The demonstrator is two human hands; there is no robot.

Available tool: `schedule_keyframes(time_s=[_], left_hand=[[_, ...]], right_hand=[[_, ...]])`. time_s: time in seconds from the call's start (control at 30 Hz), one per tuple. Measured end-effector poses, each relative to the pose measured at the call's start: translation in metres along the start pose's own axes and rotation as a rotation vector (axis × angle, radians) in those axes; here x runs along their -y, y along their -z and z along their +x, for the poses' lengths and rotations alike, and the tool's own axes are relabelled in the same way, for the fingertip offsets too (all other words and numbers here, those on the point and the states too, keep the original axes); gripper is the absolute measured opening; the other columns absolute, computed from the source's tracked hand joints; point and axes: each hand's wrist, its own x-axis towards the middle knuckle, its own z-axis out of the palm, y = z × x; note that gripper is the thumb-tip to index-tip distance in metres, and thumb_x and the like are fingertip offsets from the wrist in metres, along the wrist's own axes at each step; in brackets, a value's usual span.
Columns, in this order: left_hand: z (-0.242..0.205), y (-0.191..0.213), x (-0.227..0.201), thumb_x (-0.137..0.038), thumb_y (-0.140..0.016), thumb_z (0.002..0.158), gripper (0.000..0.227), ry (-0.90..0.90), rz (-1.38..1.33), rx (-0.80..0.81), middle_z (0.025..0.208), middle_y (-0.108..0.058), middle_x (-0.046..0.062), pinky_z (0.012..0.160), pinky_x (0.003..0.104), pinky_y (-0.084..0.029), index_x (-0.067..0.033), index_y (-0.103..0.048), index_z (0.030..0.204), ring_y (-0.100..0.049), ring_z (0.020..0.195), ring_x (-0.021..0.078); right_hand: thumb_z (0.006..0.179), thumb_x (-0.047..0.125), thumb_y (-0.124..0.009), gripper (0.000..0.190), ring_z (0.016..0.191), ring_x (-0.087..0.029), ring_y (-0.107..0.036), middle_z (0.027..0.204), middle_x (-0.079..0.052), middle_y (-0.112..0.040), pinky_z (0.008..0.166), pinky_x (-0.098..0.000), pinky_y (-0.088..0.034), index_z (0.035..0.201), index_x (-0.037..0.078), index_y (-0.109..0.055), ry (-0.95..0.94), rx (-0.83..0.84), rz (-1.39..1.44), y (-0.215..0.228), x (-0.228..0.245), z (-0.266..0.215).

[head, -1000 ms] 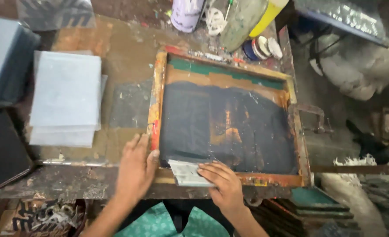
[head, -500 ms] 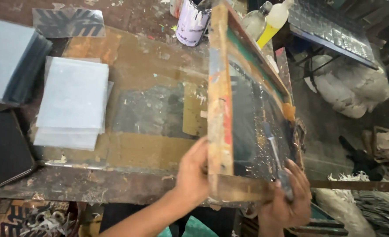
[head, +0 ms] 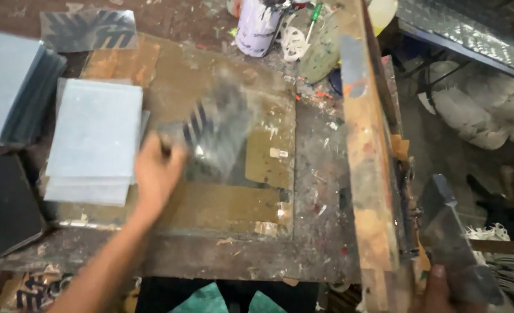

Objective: The person performs screen printing by repeatedly pulling a squeegee across a wooden frame to transfer ink onto sheets of paper. They lift the frame to reveal the printed design, place a new sheet, and repeat the process. Towards the end, they dip the squeegee into a container of black ink to reload it.

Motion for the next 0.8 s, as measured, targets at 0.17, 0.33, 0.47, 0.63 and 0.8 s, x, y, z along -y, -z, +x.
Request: schedule_keyframes(time_s=[0.17,0.33,0.47,0.63,0.8], left_hand=[[0.065,0.023,-0.025,-0.015,-0.072,0.104,0.033,-0.322,0.184,-0.120,0.120,-0.067,0.028,0.094,0.048,-0.050,0.0047,-0.060,0.127,-0.062,0.110,0.0434],[-0.002,0.069,0.007,-0.042,-0.070,0.094,0.079,-0.329,0.764,0.013,0.153,-0.043,0.034,0.112,0.063,-0.026,0.0116,-0.044,0.146,-0.038,0.143,0.0443],[-0.066,0.087,0.036,-0.038,-0.067,0.097,0.067,-0.382,1.066,0.088,0.160,-0.046,0.019,0.122,0.056,-0.028,-0.0009,-0.047,0.149,-0.040,0.151,0.0307],[-0.061,0.091,0.010,-0.046,-0.070,0.079,0.078,-0.464,0.811,0.049,0.146,-0.055,0.026,0.113,0.054,-0.032,0.0055,-0.056,0.136,-0.049,0.135,0.0392],[-0.042,0.081,0.022,-0.011,-0.066,0.086,0.043,-0.536,0.787,-0.094,0.127,-0.070,0.020,0.108,0.046,-0.047,0.0039,-0.064,0.126,-0.065,0.122,0.0340]], right_hand=[[0.104,0.009,-0.062,0.046,0.074,-0.024,-0.061,0.106,-0.022,-0.066,0.059,-0.0391,-0.048,0.150,0.003,-0.057,-0.025,0.059,-0.210,-0.017,0.035,0.046],[0.106,-0.009,-0.053,0.039,0.116,-0.037,-0.063,0.130,-0.032,-0.062,0.097,-0.0482,-0.051,0.144,-0.010,-0.046,0.534,0.106,-0.245,-0.018,0.053,0.041],[0.116,0.001,-0.055,0.025,0.102,-0.027,-0.068,0.124,-0.024,-0.067,0.087,-0.0388,-0.055,0.140,-0.005,-0.054,0.188,0.116,-0.022,-0.027,0.100,0.026],[0.096,-0.002,-0.046,0.038,0.109,-0.020,-0.072,0.124,-0.013,-0.069,0.092,-0.0376,-0.061,0.132,-0.007,-0.056,0.092,-0.043,0.330,-0.074,0.209,-0.007],[0.090,-0.011,-0.054,0.024,0.088,-0.024,-0.068,0.103,-0.019,-0.071,0.081,-0.0379,-0.055,0.110,-0.018,-0.064,0.461,-0.276,0.348,-0.085,0.128,0.016]])
